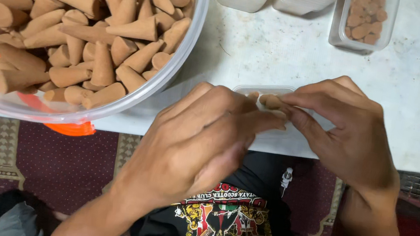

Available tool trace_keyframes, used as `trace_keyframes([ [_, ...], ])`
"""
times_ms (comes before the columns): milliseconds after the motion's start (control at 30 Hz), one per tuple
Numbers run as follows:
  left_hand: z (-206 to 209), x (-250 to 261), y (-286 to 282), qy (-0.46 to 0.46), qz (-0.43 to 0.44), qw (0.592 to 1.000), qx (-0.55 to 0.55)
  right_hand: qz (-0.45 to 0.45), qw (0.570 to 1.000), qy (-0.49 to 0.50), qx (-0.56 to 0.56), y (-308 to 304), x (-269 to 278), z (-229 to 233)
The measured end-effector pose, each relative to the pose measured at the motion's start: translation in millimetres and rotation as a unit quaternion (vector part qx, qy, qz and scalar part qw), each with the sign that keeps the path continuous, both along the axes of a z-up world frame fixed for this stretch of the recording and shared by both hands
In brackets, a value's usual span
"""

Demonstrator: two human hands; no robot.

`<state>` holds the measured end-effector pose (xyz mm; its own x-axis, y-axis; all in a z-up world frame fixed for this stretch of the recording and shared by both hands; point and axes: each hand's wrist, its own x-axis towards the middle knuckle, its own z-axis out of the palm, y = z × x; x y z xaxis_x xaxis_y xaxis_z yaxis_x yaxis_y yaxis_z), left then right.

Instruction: The person picks up incense cones from a large bucket and places them into smaller clear plastic containers by hand.

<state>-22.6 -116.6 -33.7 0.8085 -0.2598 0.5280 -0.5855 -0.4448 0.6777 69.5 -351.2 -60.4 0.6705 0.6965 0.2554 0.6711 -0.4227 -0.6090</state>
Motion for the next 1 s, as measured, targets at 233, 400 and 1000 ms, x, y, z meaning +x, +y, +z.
trace_keyframes([
  [233,-62,1,4,0.132,0.053,0.990,-0.006,0.018,0.999,-0.031,-0.041,14,-7,-35],
  [400,-84,0,4,0.234,0.025,0.972,0.002,0.024,0.987,-0.127,-0.094,23,-7,-49],
  [1000,-91,3,3,0.233,0.022,0.972,0.004,0.038,0.985,-0.099,-0.139,38,-9,-50],
])
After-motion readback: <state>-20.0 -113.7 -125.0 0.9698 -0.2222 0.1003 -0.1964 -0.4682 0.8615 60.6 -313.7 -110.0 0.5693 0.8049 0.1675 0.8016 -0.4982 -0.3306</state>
